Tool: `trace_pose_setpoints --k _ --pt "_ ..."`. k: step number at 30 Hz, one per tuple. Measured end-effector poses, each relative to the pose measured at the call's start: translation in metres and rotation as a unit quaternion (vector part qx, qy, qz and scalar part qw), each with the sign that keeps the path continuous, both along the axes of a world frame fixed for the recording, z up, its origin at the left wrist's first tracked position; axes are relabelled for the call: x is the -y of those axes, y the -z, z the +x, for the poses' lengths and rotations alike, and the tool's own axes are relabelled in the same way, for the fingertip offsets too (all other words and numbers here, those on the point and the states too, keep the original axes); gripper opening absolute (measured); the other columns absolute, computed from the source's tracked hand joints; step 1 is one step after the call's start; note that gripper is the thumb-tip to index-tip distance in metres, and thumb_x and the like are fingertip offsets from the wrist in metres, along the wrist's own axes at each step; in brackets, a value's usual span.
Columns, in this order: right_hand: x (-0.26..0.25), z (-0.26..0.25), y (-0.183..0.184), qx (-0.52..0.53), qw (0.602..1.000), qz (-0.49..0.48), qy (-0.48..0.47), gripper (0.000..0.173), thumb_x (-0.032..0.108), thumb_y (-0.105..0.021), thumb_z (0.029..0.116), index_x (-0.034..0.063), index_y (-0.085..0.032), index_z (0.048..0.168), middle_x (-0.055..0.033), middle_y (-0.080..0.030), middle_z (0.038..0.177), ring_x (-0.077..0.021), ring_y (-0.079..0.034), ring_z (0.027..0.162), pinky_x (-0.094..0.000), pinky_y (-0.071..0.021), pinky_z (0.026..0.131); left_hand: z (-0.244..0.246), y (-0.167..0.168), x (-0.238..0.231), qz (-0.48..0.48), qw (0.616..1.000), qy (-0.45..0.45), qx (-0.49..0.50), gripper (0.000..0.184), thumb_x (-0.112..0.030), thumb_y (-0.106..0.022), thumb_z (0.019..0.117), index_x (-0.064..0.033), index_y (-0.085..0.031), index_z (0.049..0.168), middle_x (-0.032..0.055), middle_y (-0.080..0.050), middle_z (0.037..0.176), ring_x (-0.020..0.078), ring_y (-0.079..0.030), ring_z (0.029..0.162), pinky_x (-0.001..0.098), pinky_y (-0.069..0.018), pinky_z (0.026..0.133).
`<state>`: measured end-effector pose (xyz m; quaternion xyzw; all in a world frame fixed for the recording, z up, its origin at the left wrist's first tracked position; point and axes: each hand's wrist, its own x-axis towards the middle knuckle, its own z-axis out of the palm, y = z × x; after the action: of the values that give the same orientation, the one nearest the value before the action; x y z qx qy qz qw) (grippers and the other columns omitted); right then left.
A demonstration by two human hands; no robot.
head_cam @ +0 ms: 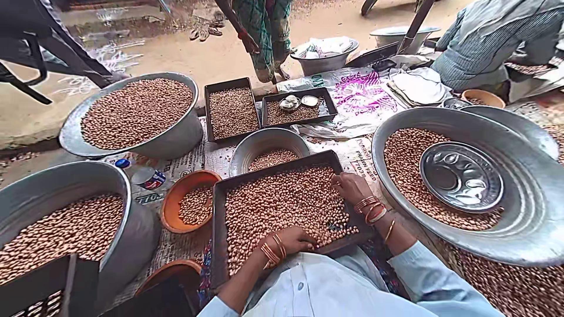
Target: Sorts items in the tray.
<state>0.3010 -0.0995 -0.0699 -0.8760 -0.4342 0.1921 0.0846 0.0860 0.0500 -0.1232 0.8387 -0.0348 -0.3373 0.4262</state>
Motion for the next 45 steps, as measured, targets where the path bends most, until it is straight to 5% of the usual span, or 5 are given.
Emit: trace_pose_setpoints --k 8,17,22,36,45 --pt "-0.021 -0.007 0.028 0.090 0.994 -0.056 -0.015 0.019 0.015 -0.062 0.1006 0.0024 -0.074 0.110 -0.0207 -0.071 0.110 -0.0406 -0.069 0.103 -0.0577 -0.0527 0.086 0.010 0.002 -0.055 0.134 0.885 -0.415 0.160 0.033 -0.017 -0.050 0.1076 -0.0075 -0.066 0.135 0.0175 -0.072 0.120 0.0300 -0.070 0.108 0.0491 -0.0502 0.102" --pt "-0.007 -0.004 0.020 0.012 0.994 0.110 0.026 0.023 0.028 -0.071 0.0956 0.0130 -0.075 0.112 -0.0139 -0.074 0.096 -0.0348 -0.071 0.090 -0.0598 -0.0525 0.077 0.008 -0.010 -0.008 0.237 0.911 -0.294 0.163 0.028 -0.013 -0.054 0.1030 -0.0074 -0.072 0.125 0.0160 -0.073 0.120 0.0319 -0.070 0.110 0.0497 -0.0522 0.100" --pt "0.020 -0.010 0.034 -0.318 0.852 0.386 0.158 0.016 0.007 -0.050 0.0933 0.0101 -0.059 0.106 0.0039 -0.049 0.073 -0.0022 -0.041 0.053 -0.0191 -0.0348 0.049 0.024 -0.005 0.005 0.267 0.928 -0.225 0.128 0.031 -0.016 -0.055 0.1048 -0.0068 -0.067 0.131 0.0190 -0.068 0.128 0.0365 -0.066 0.120 0.0548 -0.0503 0.102" --pt "-0.004 -0.093 0.038 -0.046 0.994 -0.055 -0.079 0.028 0.016 -0.057 0.1024 -0.0004 -0.067 0.123 -0.0276 -0.065 0.122 -0.0456 -0.067 0.108 -0.0605 -0.0521 0.087 -0.007 0.001 -0.038 -0.010 0.873 -0.443 0.202 0.029 -0.007 -0.053 0.0932 -0.0008 -0.063 0.120 0.0035 -0.062 0.091 0.0063 -0.055 0.070 0.0252 -0.0480 0.066" --pt "0.004 -0.083 0.042 -0.119 0.989 -0.070 -0.054 0.030 0.024 -0.063 0.0998 0.0046 -0.070 0.121 -0.0211 -0.069 0.121 -0.0389 -0.065 0.116 -0.0604 -0.0491 0.096 0.016 -0.007 -0.021 0.263 0.909 -0.287 0.153 0.031 -0.015 -0.054 0.1042 -0.0097 -0.069 0.131 0.0166 -0.068 0.131 0.0334 -0.065 0.122 0.0516 -0.0492 0.106"
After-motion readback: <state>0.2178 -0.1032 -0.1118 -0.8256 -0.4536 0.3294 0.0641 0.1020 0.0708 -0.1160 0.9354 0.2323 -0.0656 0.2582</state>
